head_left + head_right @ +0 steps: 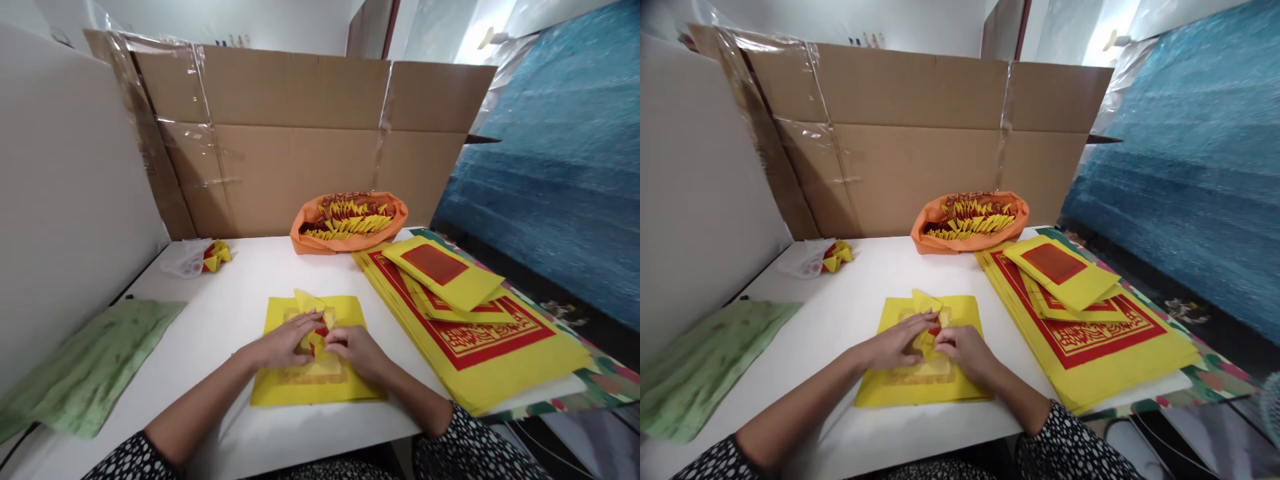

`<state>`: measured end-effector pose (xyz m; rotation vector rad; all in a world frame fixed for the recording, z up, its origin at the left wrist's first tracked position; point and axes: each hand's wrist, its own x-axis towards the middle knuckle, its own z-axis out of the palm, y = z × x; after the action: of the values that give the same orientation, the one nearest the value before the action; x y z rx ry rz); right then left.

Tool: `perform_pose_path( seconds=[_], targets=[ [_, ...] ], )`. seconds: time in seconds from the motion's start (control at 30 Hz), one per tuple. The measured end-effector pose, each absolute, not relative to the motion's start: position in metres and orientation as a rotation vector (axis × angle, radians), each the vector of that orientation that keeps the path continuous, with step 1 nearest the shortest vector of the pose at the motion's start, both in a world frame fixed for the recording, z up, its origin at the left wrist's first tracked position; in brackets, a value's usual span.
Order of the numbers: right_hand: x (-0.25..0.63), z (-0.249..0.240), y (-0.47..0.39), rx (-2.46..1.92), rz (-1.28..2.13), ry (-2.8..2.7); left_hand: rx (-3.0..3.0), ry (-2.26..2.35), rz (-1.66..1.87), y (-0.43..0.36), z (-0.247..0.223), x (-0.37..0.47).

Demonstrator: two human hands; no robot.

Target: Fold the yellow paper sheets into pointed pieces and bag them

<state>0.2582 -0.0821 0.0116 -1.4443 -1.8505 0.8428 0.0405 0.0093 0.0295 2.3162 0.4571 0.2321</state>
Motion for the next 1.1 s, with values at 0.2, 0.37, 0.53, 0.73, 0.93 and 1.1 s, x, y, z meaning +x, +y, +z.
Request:
perform_pose_path(
  seconds=[0.2, 0.37, 0.53, 0.73, 0.93, 1.1],
  targets=[
    [0.248, 0.017, -0.065, -1.506, 0.838, -1.812, 2.012, 0.620, 0.453, 0.018, 0.025, 0.049],
    [0.234, 0.011, -0.089, -1.548, 0.341, -1.974, 1.996, 0.750, 0.555, 0.022, 0.009, 0.056],
    [0.217, -0.014, -0.134, -1.531, -0.026, -2.248, 2.057, 0.785, 0.576, 0.021, 0.010, 0.059],
    [0.214, -0.020, -0.148, -1.580, 0.025, -2.315, 2.165, 0.787, 0.535, 0.023, 0.017, 0.061],
    [0.218, -0.016, -0.145, -1.621, 0.121, -2.292, 2.161, 0.777, 0.548, 0.024, 0.015, 0.061],
    [0.220, -0.015, -0.144, -1.616, 0.177, -2.280, 2.133, 0.771, 0.566, 0.022, 0.015, 0.062]
  ],
)
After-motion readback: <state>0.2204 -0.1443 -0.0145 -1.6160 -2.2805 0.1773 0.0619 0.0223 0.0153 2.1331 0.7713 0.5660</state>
